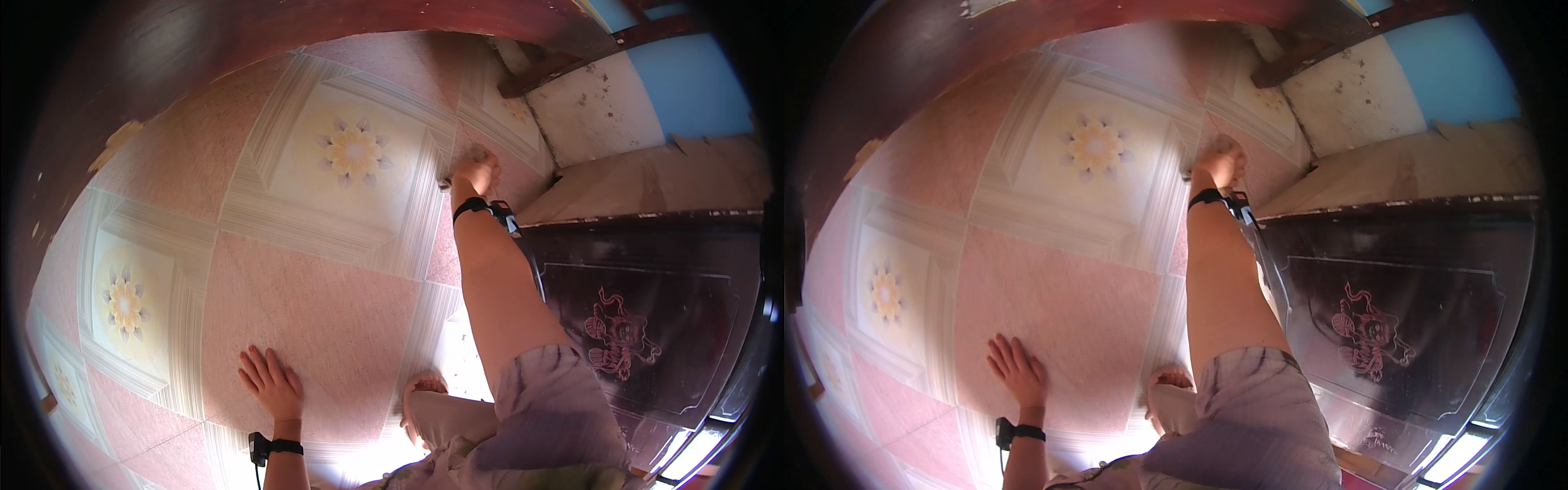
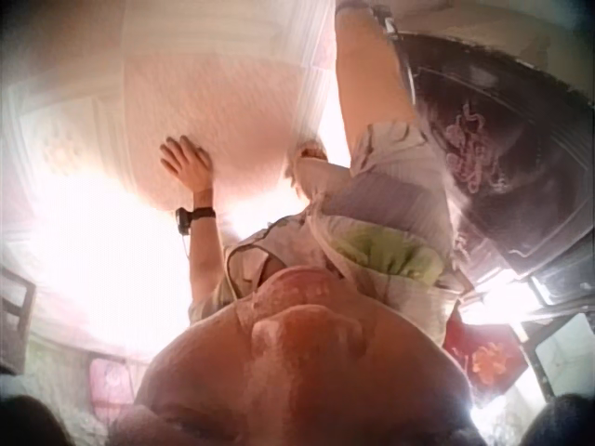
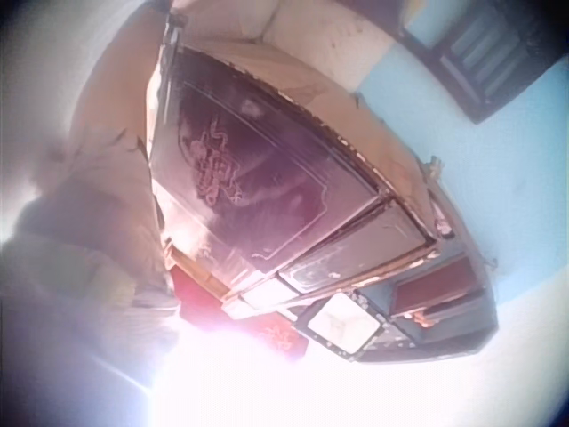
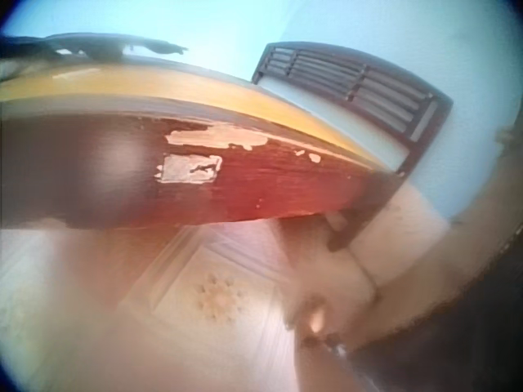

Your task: The person kneels on a tiled floor and wipes it with a cloth, moving around furniture and cleaning under a table. The person scrubs the floor in circular and back-and-forth motions, focusing on different areas throughout the clip.

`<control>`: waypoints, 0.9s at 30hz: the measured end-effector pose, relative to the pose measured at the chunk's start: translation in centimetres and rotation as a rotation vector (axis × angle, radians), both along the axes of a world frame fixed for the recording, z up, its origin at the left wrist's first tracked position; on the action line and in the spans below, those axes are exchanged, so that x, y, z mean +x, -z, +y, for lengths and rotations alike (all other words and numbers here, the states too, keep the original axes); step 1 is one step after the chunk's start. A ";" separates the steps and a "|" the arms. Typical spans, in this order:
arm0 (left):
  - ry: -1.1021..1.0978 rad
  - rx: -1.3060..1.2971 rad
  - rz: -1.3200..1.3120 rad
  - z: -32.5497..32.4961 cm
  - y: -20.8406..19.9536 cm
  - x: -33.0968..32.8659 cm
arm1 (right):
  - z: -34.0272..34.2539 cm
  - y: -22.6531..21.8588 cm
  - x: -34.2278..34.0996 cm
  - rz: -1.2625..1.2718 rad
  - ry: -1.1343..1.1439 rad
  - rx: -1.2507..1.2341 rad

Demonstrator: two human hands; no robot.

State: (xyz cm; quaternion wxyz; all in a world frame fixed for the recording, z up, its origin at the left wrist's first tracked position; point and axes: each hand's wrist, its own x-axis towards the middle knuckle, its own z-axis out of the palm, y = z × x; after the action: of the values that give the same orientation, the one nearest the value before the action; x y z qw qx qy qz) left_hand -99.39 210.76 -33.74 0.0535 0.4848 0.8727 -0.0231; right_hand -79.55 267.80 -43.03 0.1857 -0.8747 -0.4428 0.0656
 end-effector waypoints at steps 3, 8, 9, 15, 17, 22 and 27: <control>0.078 0.124 0.081 0.0 -0.1 -0.2 | -0.4 0.9 2.1 -0.104 0.118 -0.134; 0.052 0.064 0.034 0.9 1.1 -0.2 | 0.8 0.1 4.3 -0.118 -0.102 -0.072; 0.037 -0.016 0.013 0.9 1.2 -0.2 | 0.9 -0.3 4.4 -0.092 -0.123 -0.128; 0.023 0.068 0.013 0.5 -0.1 -0.4 | -5.7 0.0 1.4 -0.072 -0.364 -0.077; 0.045 0.150 0.038 0.5 -0.3 -0.6 | -9.1 0.8 0.2 -0.077 -0.432 -0.019; 0.023 0.113 -0.028 0.2 0.4 -0.3 | -18.3 -0.4 -2.1 -0.091 -0.798 -0.103; 0.025 0.240 -0.118 -0.7 0.3 -0.6 | -31.6 -5.1 -7.4 0.150 -1.349 0.213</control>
State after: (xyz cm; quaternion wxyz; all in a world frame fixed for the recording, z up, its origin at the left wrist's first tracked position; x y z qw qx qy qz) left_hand -100.03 210.02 -34.03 0.0461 0.4988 0.8585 0.1096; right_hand -86.95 236.23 -37.91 0.2194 -0.3779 -0.8805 0.1835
